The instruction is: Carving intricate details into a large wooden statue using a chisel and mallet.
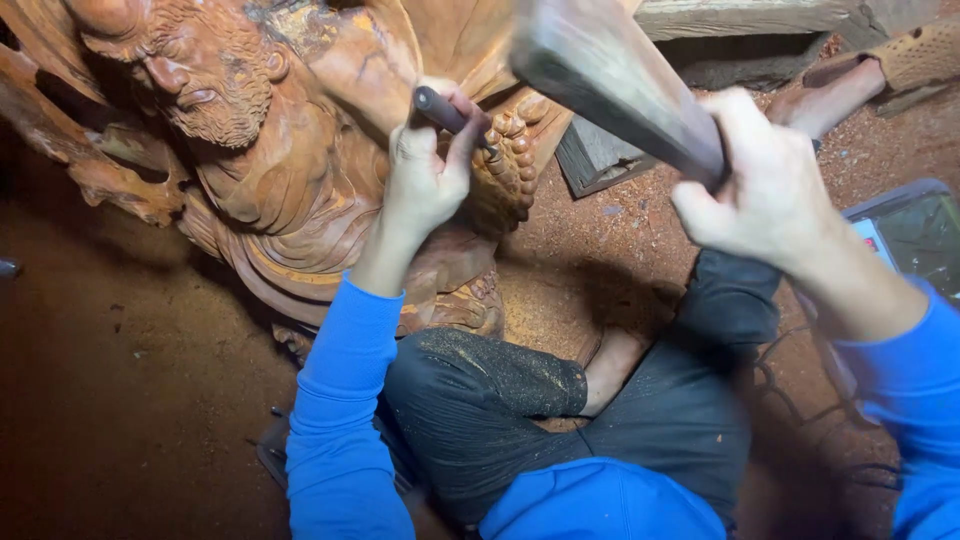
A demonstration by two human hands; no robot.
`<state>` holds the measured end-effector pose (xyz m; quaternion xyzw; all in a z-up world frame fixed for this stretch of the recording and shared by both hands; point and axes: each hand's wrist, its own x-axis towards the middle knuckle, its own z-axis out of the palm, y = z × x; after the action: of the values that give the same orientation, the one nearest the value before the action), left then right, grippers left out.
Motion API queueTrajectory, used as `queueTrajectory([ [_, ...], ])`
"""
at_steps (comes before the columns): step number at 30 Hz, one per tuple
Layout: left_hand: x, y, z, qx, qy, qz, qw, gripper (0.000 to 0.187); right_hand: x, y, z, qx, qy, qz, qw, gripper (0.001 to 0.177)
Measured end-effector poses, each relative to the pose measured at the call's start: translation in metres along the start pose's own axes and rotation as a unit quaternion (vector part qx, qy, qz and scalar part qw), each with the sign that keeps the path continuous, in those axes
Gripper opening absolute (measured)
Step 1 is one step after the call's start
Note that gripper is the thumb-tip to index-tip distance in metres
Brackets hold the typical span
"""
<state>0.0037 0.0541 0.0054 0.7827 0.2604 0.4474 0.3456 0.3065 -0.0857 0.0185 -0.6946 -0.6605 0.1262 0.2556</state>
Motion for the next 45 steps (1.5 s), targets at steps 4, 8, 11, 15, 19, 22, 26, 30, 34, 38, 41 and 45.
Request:
queueTrajectory([
  [4,-0.013,-0.017,0.005,0.12,0.007,0.067,0.991,0.011,0.049,-0.06,-0.04,-0.324,0.09,-0.223,0.915,0.025],
  [8,-0.027,-0.033,0.011,0.169,-0.003,0.093,0.981,0.011,0.047,-0.076,-0.049,-0.465,0.184,-0.302,0.812,0.014],
  [11,-0.035,-0.048,0.016,0.201,-0.005,0.11,0.973,0.012,0.038,-0.071,-0.036,-0.502,0.178,-0.271,0.802,0.014],
  [15,-0.046,-0.066,0.02,0.247,-0.012,0.132,0.96,0.014,0.025,-0.059,-0.035,-0.44,0.188,-0.265,0.837,0.014],
  [19,-0.057,-0.078,0.023,0.294,-0.021,0.152,0.943,0.016,0.019,-0.053,-0.033,-0.48,0.205,-0.237,0.819,0.013],
  [22,-0.06,-0.085,0.028,0.326,-0.031,0.171,0.929,0.018,0.014,-0.047,-0.03,-0.471,0.201,-0.229,0.828,0.013],
  [26,-0.061,-0.092,0.026,0.376,-0.044,0.194,0.905,0.021,0.012,-0.037,-0.026,-0.428,0.222,-0.251,0.84,0.008],
  [30,-0.065,-0.096,0.03,0.419,-0.054,0.21,0.882,0.025,0.004,-0.023,-0.019,-0.424,0.201,-0.228,0.853,0.012],
  [34,-0.047,-0.053,0.032,0.303,-0.042,0.103,0.947,0.027,-0.006,0.003,-0.008,-0.376,0.164,-0.209,0.888,0.033],
  [38,-0.049,0.034,0.058,0.101,-0.093,0.151,0.979,0.017,-0.02,0.039,-0.004,-0.264,0.179,-0.152,0.935,0.059],
  [41,-0.045,0.062,0.113,0.129,-0.131,0.239,0.954,0.047,-0.024,0.07,0.0,-0.06,0.098,0.076,0.99,0.051],
  [45,-0.013,0.022,0.18,0.269,0.016,0.141,0.953,0.021,-0.036,0.12,0.041,0.125,0.153,-0.016,0.98,0.022],
])
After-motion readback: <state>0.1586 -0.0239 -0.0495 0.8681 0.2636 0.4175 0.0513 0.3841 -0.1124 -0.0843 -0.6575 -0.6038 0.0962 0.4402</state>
